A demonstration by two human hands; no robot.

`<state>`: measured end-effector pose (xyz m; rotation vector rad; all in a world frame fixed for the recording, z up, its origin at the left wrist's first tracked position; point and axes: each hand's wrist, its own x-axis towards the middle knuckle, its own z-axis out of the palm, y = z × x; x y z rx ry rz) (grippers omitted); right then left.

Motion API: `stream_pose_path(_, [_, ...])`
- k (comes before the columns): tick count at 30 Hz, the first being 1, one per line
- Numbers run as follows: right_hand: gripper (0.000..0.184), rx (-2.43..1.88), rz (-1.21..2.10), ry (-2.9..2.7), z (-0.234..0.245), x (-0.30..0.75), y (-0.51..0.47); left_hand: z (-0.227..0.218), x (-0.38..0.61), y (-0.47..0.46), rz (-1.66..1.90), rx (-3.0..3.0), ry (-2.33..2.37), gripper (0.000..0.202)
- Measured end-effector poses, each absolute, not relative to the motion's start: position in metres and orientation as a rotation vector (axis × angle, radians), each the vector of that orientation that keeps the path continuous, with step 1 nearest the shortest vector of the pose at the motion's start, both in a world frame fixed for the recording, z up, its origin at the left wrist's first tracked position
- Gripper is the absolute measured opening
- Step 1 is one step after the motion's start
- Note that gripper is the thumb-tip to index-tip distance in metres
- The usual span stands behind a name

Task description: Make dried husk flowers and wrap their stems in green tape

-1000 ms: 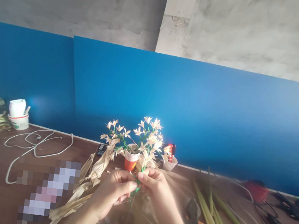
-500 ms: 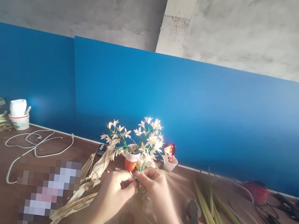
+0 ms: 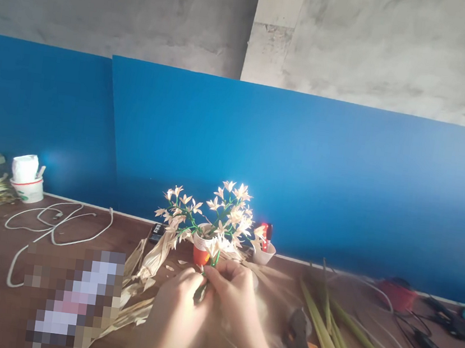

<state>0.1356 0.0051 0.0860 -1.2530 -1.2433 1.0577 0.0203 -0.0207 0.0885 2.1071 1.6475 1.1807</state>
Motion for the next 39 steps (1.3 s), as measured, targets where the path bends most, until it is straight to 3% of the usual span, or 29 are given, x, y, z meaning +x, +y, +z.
stream_pose_path(14, [0.031,-1.185,1.168,-1.167,0.087,0.134,0.003,0.090,0.017,-0.018,1.288,2.025,1.547,0.020])
stream_pose_path(23, [0.033,-0.758,1.691,-1.056,0.093,0.152,0.006,0.108,0.011,-0.013,1.142,1.416,1.003,0.018])
stream_pose_path(32, [0.022,-0.724,1.622,-1.152,0.097,0.159,0.003,0.099,0.011,-0.012,1.100,1.179,0.938,0.018])
stream_pose_path(39, [0.023,-0.917,1.440,-1.123,0.102,0.148,0.002,0.100,0.010,-0.009,1.165,1.437,1.134,0.024])
